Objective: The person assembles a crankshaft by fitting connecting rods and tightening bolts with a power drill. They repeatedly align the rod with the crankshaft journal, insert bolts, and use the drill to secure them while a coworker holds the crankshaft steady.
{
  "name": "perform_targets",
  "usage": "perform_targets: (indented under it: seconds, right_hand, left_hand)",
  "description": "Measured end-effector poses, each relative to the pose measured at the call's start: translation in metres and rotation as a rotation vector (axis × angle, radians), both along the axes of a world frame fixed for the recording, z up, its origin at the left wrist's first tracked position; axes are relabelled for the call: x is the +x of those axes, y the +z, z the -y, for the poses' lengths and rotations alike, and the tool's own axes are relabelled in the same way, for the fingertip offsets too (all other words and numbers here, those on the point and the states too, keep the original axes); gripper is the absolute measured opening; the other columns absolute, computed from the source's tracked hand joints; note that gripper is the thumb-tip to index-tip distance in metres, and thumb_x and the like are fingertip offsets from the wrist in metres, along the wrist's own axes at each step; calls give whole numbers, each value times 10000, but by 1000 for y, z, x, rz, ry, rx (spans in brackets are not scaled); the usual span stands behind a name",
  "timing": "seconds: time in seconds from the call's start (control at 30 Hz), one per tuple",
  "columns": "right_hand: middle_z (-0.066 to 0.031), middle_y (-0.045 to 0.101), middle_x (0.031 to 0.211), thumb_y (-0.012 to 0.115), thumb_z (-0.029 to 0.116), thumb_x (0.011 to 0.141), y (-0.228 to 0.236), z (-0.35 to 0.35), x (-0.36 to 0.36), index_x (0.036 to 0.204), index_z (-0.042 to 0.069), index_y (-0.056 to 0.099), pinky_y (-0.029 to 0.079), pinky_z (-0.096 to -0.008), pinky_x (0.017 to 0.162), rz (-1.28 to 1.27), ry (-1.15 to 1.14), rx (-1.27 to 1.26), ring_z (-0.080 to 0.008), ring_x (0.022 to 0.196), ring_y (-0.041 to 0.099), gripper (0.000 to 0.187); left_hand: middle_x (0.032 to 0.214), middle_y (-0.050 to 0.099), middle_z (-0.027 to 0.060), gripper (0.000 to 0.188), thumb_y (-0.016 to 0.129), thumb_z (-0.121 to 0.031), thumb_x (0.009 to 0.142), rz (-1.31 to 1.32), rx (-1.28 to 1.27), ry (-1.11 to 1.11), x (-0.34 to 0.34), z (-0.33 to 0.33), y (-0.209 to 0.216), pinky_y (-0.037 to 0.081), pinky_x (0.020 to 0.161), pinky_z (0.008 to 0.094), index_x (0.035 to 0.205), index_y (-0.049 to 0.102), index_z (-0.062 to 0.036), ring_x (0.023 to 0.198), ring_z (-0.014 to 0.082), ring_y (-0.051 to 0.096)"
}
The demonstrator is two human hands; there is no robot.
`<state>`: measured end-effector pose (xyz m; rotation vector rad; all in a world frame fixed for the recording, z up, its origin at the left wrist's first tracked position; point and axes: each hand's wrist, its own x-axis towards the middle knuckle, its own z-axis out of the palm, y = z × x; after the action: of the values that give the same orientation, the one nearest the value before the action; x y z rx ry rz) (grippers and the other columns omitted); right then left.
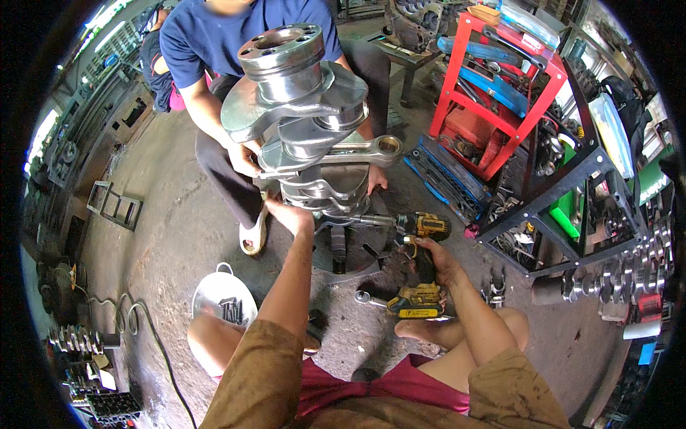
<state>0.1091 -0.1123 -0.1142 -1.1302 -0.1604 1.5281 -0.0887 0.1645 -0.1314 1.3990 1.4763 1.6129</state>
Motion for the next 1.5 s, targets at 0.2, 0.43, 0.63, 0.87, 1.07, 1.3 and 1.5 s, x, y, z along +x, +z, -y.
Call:
perform_targets:
  seconds: [0.2,0.43,0.63,0.87,1.07,1.3,1.5]
  right_hand:
    - [-26,689,853,640,376,863,-4,3,2,1095,98,672,542,-295,610,37,-23,-46,-147,661,636,364]
    - [-54,686,904,598,308,899,-2,8,-5,1138,98,638,556,-313,622,-16,-81,-64,-163,679,650,321]
    - [-52,672,869,590,286,903,18,17,-11,1141,72,627,568,-337,632,-2,-103,-124,-179,692,658,322]
    - [-63,685,950,672,266,849,25,36,-26,1148,79,630,575,-372,713,118,-132,-70,-197,787,664,355]
    - [-64,678,951,634,279,878,9,25,-20,1158,74,627,572,-371,722,-24,-106,-3,-203,790,660,347]
    - [-62,653,871,609,285,866,27,33,-17,1162,51,621,571,-353,677,-106,-202,-63,-206,722,653,378]
    - [-93,678,966,621,308,846,20,29,-7,1162,41,622,561,-345,689,49,-195,18,-205,724,652,413]
  left_hand:
    - [898,617,80,222,538,-226,942,642,-614,-193,7,137,6,504,683,329,1047,551,-31,781,177,588]
    - [1062,609,63,302,565,-286,987,1120,-778,-764,55,148,4,535,853,401,1154,521,-39,959,203,609]
    - [1107,617,95,247,536,-237,996,1024,-706,-862,57,149,2,555,850,427,1134,526,-32,1029,209,619]
    - [1094,637,110,326,512,-341,989,1133,-878,-811,48,149,2,518,936,421,1148,537,-58,1038,256,615]
    - [1084,629,143,316,540,-278,988,1260,-925,-765,56,135,-3,532,928,449,1173,486,-28,1037,294,621]
    - [1083,624,114,272,567,-246,979,1137,-731,-771,57,144,-14,552,854,429,1124,530,-18,977,254,634]
    - [977,642,101,333,648,-316,932,1008,-756,-646,67,143,-1,561,764,377,1050,565,-16,871,233,649]
